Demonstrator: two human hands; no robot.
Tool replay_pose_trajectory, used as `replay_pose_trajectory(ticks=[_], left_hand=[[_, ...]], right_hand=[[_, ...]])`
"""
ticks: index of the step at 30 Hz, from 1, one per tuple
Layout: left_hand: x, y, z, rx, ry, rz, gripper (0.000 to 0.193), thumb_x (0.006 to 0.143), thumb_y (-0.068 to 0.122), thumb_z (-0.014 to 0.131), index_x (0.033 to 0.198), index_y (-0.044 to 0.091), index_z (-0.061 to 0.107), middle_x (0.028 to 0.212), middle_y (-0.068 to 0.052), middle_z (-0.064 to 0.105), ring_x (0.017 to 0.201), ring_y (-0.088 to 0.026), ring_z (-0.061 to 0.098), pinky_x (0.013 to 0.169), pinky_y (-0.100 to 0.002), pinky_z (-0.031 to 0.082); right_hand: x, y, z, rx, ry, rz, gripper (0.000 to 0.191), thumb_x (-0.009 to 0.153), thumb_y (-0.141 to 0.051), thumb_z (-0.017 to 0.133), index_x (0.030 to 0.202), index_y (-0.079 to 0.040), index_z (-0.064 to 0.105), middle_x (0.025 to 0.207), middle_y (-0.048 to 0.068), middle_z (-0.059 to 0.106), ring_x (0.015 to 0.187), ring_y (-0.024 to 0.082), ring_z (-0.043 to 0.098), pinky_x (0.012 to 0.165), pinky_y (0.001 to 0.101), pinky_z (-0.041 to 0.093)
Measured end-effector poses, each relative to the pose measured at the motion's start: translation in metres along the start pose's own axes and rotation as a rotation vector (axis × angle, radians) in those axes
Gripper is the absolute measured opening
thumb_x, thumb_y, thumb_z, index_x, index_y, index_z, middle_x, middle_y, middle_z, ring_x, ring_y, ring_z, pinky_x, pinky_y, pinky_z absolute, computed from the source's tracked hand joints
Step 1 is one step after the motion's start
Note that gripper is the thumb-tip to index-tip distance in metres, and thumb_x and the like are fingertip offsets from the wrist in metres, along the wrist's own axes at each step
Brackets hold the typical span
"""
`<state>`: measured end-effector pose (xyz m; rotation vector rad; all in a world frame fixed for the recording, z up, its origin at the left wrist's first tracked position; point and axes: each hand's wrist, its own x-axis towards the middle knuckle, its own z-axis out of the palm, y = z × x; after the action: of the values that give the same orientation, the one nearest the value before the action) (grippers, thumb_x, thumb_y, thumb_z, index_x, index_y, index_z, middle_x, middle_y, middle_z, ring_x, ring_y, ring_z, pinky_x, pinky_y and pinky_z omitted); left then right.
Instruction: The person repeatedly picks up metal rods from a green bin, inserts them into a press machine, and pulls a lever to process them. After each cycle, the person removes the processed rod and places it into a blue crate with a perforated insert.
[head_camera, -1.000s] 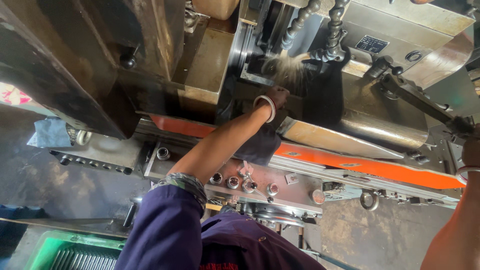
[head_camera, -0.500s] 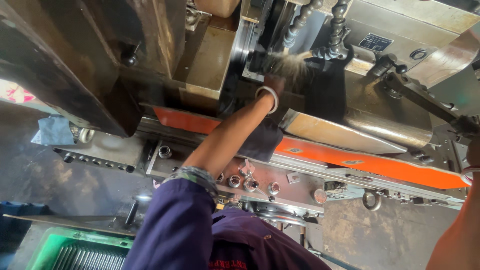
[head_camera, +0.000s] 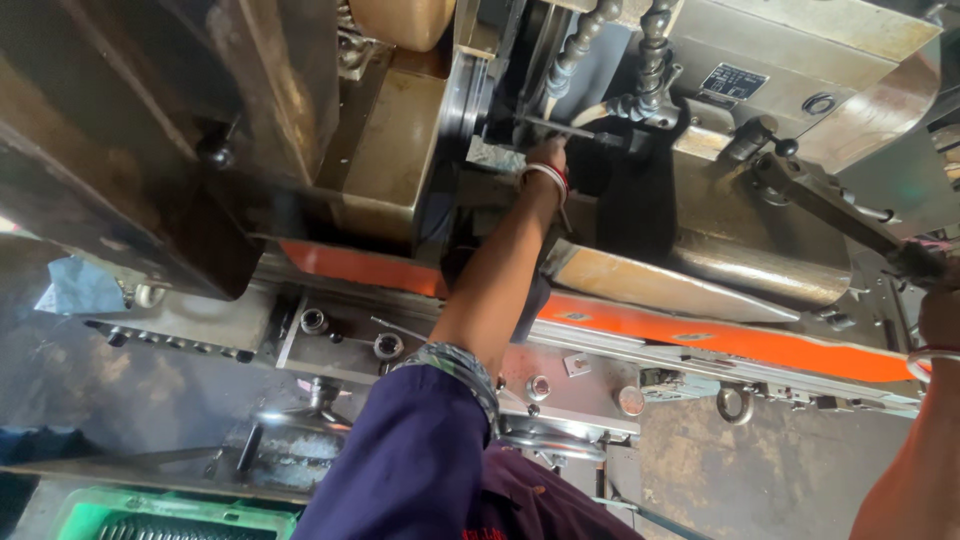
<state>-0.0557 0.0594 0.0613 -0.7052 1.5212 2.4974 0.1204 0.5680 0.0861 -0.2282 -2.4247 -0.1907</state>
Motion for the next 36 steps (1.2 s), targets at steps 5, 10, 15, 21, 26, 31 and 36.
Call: replay_pose_trajectory(ticks=[5,10,15,21,26,31,36], left_hand=[[0.019,0.023,0.021,-0.169,0.071,-0.078,0.038,0.092,0.035,0.067,0.105,0.0,0.067,0.072,-0.01,0.063,0.051,-0.02,0.055,0.047,-0.034,0.043],[0.033,0.025,0.024,-0.321,0.066,-0.054,0.041,0.096,0.033,0.06,0.115,-0.003,0.065,0.088,-0.013,0.067,0.056,-0.02,0.061,0.047,-0.034,0.047],[0.036,0.02,0.025,-0.212,0.202,-0.119,0.042,0.096,0.034,0.064,0.116,-0.003,0.065,0.09,-0.014,0.067,0.058,-0.021,0.061,0.048,-0.032,0.05],[0.041,0.016,0.027,-0.359,0.077,-0.062,0.034,0.095,0.036,0.061,0.11,0.006,0.066,0.081,-0.007,0.061,0.054,-0.017,0.052,0.046,-0.031,0.043],[0.044,0.021,0.019,-0.292,0.07,-0.068,0.04,0.097,0.043,0.062,0.105,0.004,0.066,0.069,-0.005,0.055,0.05,-0.018,0.049,0.046,-0.032,0.042],[0.036,0.018,0.009,-0.351,-0.045,-0.186,0.034,0.087,0.056,0.06,0.09,0.022,0.061,0.058,0.004,0.04,0.043,-0.013,0.036,0.041,-0.033,0.027],[0.037,0.009,0.007,-0.386,-0.1,-0.208,0.045,0.089,0.056,0.068,0.076,0.018,0.047,0.057,0.002,0.036,0.041,-0.015,0.037,0.04,-0.034,0.028]], right_hand=[[0.007,-0.003,-0.004,0.014,0.023,-0.005,0.036,0.117,-0.02,0.043,0.098,0.0,0.065,0.079,0.016,0.067,0.062,0.028,0.06,0.056,0.0388,0.044],[0.005,0.007,0.004,0.062,0.073,-0.17,0.025,0.117,-0.009,0.042,0.104,0.0,0.061,0.092,0.011,0.067,0.074,0.023,0.064,0.065,0.0315,0.048],[0.002,0.014,0.01,-0.141,0.005,-0.111,0.029,0.116,-0.015,0.045,0.095,-0.002,0.061,0.077,0.01,0.064,0.059,0.021,0.059,0.054,0.0312,0.042],[0.001,0.013,0.011,-0.124,0.063,-0.07,0.037,0.118,-0.02,0.042,0.095,-0.003,0.065,0.077,0.01,0.065,0.061,0.023,0.06,0.056,0.0325,0.044],[0.003,0.012,0.005,-0.045,0.031,-0.057,0.041,0.119,-0.02,0.037,0.1,0.0,0.068,0.079,0.013,0.067,0.064,0.026,0.063,0.059,0.0366,0.047],[0.001,0.001,-0.005,-0.256,-0.059,0.096,0.053,0.118,-0.029,0.039,0.088,0.001,0.07,0.063,0.015,0.063,0.055,0.029,0.061,0.055,0.0403,0.046],[0.002,-0.008,-0.013,0.04,0.012,-0.095,0.032,0.119,-0.013,0.041,0.105,0.0,0.067,0.091,0.011,0.071,0.073,0.023,0.066,0.068,0.0319,0.05]])
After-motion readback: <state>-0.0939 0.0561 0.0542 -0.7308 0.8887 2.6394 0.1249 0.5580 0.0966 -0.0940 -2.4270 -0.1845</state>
